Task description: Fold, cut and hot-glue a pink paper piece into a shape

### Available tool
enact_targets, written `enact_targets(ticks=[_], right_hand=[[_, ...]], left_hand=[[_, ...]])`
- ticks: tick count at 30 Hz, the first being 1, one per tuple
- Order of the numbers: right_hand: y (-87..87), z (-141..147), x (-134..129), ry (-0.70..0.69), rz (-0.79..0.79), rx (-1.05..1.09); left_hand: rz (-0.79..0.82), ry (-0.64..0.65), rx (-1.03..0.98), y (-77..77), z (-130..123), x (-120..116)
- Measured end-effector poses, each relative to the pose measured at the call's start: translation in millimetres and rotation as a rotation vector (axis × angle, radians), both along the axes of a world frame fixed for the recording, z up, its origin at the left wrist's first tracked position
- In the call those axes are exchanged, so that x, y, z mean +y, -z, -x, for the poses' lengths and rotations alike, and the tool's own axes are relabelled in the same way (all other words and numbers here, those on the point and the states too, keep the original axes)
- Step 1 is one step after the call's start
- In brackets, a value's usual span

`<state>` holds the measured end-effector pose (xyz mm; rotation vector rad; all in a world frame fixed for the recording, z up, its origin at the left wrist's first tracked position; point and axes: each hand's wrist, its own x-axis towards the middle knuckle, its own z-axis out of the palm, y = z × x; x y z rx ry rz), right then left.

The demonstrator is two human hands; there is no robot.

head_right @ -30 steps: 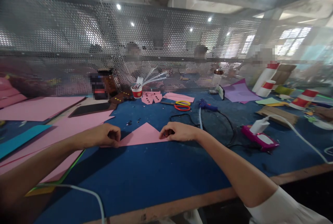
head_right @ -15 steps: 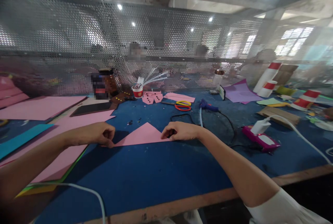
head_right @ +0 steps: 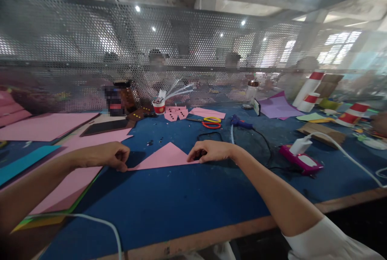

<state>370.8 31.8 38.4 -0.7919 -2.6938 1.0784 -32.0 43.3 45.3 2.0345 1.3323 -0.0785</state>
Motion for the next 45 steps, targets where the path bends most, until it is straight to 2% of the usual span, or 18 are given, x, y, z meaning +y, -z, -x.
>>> enact_targets(ticks=[10,14,16,18,23,27,30,33,35,38,41,45], right_hand=[[-3.1,-6,2,-0.038,0.027,0.005],[-4.6,1,-6,0.091,0.081,0.075],[-2.3,10,-12,0.218,-0.028,0.118],[2.8,20,-18,0.276,-0.175,0.140],[18.0,36,-25,0.197,-0.363,0.107],[20.3,39,-28,0.189,-0.462,0.065],[17.9,40,-32,0.170,-0.529,0.045],[15.4,41,-35,0.151,-0.582,0.015],[14.4,41,-36,0.142,-0.613,-0.006],[13.9,42,-37,0.138,-0.645,-0.035],[14.0,43,-38,0.134,-0.676,-0.047],[15.2,43,-38,0.132,-0.737,-0.056]], left_hand=[[-0.005,0.005,0.018,-2.6,-1,0],[-0.003,0.010,0.016,-2.8,0,-1],[-0.007,0.020,0.014,-2.7,-1,0],[-0.014,0.019,0.025,-2.1,-1,1],[-0.024,0.024,0.029,-2.1,0,0],[-0.050,0.042,0.059,-7.9,1,-5],[-0.175,0.023,0.083,-9.6,-6,-7],[-0.435,-0.054,0.033,-2.6,-21,-9],[-0.539,0.007,-0.054,6.7,-34,-13],[-0.576,0.170,-0.183,22.4,-50,-24],[-0.641,0.257,-0.165,32.4,-60,-35],[-0.764,0.297,-0.110,34.3,-66,-44]])
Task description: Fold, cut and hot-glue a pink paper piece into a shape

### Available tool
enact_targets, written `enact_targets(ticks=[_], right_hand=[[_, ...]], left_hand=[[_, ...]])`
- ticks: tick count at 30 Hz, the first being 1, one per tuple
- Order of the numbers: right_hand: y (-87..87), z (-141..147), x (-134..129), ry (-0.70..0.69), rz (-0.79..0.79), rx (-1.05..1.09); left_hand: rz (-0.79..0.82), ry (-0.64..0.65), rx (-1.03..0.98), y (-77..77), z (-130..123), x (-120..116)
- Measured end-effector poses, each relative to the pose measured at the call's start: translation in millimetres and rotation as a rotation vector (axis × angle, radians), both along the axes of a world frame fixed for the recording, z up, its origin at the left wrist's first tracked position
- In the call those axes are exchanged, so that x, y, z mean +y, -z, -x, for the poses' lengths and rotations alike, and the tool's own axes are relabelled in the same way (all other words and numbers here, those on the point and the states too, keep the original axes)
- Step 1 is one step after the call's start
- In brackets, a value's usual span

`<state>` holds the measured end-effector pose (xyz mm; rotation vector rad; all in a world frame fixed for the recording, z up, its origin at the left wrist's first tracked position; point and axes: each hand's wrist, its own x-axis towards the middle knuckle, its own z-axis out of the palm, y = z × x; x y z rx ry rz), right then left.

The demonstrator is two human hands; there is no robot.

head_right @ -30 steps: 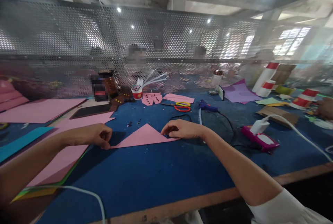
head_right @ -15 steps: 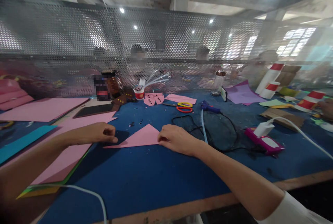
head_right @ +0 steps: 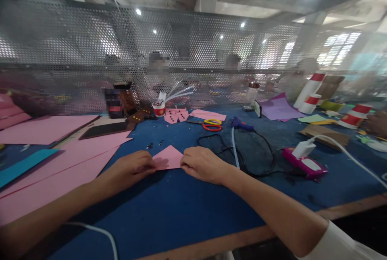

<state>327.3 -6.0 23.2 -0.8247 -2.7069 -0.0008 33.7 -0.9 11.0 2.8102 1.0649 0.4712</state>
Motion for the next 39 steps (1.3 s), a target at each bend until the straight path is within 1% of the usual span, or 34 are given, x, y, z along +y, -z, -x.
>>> enact_targets(ticks=[3,7,11,14,17,19,20,22,24,25,27,29,32,34,36,39], right_hand=[[1.6,1,0,-0.001,-0.031,0.020],[3.1,2,-2,-0.007,-0.022,0.072],[1.4,4,-4,0.033,0.084,0.215],[-1.4,5,-1,0.108,0.195,0.382],[-2.8,4,4,0.182,0.308,0.545],[-2.0,2,7,0.202,0.338,0.606],[-1.1,2,8,0.205,0.337,0.619],[0.9,1,10,0.206,0.329,0.622],[2.7,1,10,0.206,0.333,0.620],[3.3,1,10,0.206,0.346,0.624],[4.0,2,8,0.198,0.410,0.641],[4.4,3,7,0.188,0.507,0.661],[5.8,6,7,0.178,0.655,0.694],[7.4,8,7,0.158,0.760,0.712],[8.9,11,7,0.136,0.853,0.715],[9.5,14,6,0.139,0.916,0.699]], left_hand=[[-0.130,0.024,0.058,-1.8,-2,-2],[-0.275,-0.002,0.081,-4.4,-5,-4],[-0.391,-0.016,0.022,-7.8,-5,-6],[-0.495,-0.004,-0.073,-10.8,-1,-9],[-0.595,-0.030,-0.160,-13.6,4,-11],[-0.590,-0.027,-0.197,-14.6,5,-14],[-0.558,-0.018,-0.224,-14.8,5,-15],[-0.435,-0.002,-0.295,-14.5,3,-18],[-0.273,-0.044,-0.380,-14.8,-1,-21],[-0.184,-0.090,-0.425,-15.5,-4,-23],[0.020,-0.223,-0.504,-18.5,-9,-26],[0.235,-0.313,-0.599,-22.4,-15,-27],[0.464,-0.325,-0.727,-25.6,-21,-24],[0.537,-0.321,-0.753,-24.2,-23,-22],[0.553,-0.323,-0.757,-20.2,-24,-19],[0.550,-0.312,-0.785,-11.7,-23,-14]])
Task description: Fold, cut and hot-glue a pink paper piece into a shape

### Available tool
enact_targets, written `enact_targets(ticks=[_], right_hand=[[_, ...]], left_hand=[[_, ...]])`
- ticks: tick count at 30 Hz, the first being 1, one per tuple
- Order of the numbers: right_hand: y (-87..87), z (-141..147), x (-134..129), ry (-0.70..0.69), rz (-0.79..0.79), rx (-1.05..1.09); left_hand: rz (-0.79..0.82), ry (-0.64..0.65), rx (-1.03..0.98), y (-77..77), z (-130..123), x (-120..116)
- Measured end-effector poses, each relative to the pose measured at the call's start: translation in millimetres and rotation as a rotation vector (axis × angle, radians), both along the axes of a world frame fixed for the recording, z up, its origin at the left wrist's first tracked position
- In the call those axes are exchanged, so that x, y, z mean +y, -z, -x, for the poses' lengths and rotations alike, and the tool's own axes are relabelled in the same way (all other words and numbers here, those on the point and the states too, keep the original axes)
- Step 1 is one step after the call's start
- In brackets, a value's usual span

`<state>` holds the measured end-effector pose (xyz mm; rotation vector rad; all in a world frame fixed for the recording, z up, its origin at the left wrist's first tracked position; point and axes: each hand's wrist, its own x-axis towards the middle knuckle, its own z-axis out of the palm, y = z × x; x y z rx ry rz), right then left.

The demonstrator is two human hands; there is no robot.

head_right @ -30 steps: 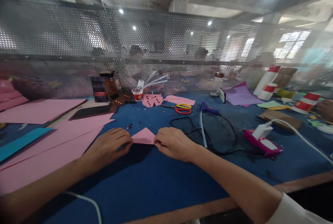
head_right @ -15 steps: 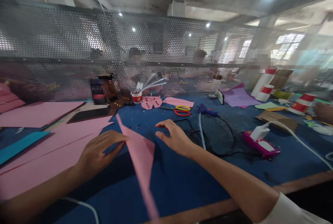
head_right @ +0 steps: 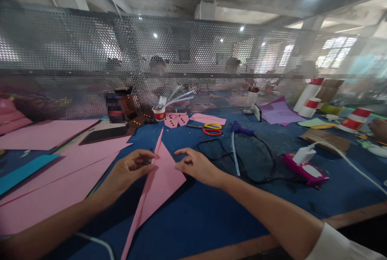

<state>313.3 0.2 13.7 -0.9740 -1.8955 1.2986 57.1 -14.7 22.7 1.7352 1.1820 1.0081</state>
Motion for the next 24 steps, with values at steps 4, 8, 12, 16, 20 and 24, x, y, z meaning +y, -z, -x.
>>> enact_targets(ticks=[4,8,12,16,20,24], right_hand=[[-1.1,3,-2,-0.016,0.066,0.003],[1.6,2,1,0.035,-0.013,0.008],[5.1,-1,7,0.129,-0.152,-0.009],[5.9,-3,9,0.151,-0.186,-0.036],[8.0,-2,8,0.141,-0.212,-0.063],[8.1,-3,7,0.134,-0.240,-0.084]], left_hand=[[0.037,0.010,-0.035,9.3,1,5],[0.122,0.044,-0.096,13.6,0,6],[0.266,0.146,-0.169,15.2,-3,3],[0.298,0.195,-0.167,16.3,-4,2],[0.209,0.146,-0.082,18.5,-1,3],[0.170,0.127,-0.008,17.9,1,0]])
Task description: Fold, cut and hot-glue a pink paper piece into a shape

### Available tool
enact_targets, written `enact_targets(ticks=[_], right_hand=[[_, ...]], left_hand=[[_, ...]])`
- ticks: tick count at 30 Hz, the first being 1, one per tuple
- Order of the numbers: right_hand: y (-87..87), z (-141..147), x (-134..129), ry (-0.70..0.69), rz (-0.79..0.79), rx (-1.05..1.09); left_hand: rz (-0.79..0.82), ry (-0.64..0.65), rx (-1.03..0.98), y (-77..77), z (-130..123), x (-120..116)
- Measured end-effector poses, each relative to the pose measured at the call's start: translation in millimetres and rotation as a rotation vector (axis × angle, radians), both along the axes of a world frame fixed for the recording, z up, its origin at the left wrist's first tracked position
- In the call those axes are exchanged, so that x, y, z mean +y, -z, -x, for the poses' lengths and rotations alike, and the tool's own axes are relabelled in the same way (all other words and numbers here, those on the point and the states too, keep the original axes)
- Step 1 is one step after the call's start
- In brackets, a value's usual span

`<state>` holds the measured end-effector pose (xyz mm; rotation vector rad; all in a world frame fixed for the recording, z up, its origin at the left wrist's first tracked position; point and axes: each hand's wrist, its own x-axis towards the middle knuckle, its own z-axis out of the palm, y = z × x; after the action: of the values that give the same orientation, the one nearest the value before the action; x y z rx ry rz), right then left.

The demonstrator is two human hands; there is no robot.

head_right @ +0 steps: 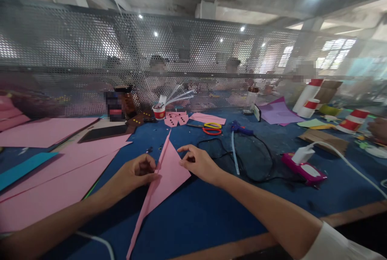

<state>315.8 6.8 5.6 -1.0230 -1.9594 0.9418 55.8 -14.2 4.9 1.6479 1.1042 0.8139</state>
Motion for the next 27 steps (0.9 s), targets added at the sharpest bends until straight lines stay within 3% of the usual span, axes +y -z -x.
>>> enact_targets(ticks=[6,10,14,16,18,23,27], right_hand=[[-3.9,0,-5,-0.014,-0.008,-0.050],[-12.3,-7,-4,0.008,-0.100,-0.228],[-33.7,-38,14,0.273,-0.408,-0.578],[-44.9,-65,31,0.535,-0.425,-0.825],[-51.0,-95,49,0.675,-0.367,-0.902],[-35.6,-158,82,0.859,-0.172,-1.062],[-13.0,-177,97,0.878,-0.110,-1.126]], left_hand=[[-0.056,0.047,0.121,-5.6,-3,-5],[-0.098,0.051,0.198,-6.9,-4,-5],[-0.112,0.050,0.265,-2.9,-4,-3],[-0.123,0.047,0.277,-0.7,-3,-2],[-0.125,0.054,0.270,0.4,-3,-2],[-0.092,0.058,0.235,-0.4,-2,-1],[-0.075,0.052,0.201,-0.5,-2,-2]])
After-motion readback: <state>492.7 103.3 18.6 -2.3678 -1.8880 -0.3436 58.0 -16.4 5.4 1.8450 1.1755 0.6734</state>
